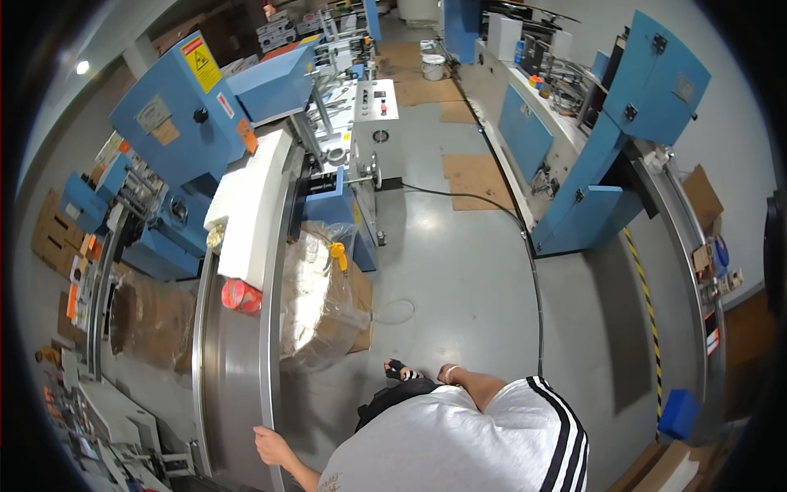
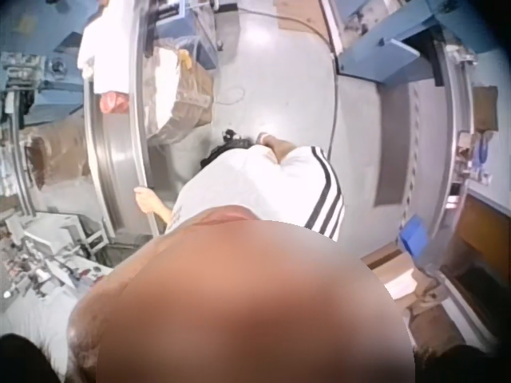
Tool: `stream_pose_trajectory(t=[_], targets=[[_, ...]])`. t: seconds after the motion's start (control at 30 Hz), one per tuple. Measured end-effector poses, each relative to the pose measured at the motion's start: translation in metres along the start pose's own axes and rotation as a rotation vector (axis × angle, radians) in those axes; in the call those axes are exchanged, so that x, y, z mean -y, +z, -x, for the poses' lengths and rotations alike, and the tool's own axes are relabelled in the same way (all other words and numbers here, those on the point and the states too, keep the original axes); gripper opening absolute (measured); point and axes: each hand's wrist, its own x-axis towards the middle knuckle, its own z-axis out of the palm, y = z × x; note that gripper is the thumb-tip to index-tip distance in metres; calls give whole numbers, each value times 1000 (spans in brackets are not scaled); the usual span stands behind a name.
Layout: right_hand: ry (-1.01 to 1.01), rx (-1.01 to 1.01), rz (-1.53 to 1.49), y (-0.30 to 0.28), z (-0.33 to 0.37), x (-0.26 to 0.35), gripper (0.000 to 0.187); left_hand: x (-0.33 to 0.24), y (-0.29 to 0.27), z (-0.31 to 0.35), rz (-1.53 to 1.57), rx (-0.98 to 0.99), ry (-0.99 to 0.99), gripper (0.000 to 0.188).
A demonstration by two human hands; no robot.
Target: Placing individual paper sheets from a stack onto a moving conveyor belt in a production facility.
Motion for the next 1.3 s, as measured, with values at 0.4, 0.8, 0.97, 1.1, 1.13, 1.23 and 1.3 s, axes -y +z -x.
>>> stream_pose_trajectory(t=[0.4,0.8,0.97,1.1,1.13,1.23,1.3], targets=[[249,-286,-547,-79,15,23,26,-94,51,-58,441,61,427,21],[426,-194,-363,-92,2,-33,28,-152,115,-112,843,404,599,27],[421,-304,-502,-165,-24,-6,29,-141,125,-118,986,520,443,28],[361,-497,-632,-217,-2,42,30,-145,115,-114,985,572,252,28],[342,-527,-672,-220,2,48,30,-146,115,-114,986,578,262,28],[348,-414,-688,-205,-2,35,32,-146,109,-115,984,637,184,27],[404,-349,-719,-194,3,26,35,-142,105,-115,1047,687,30,26]])
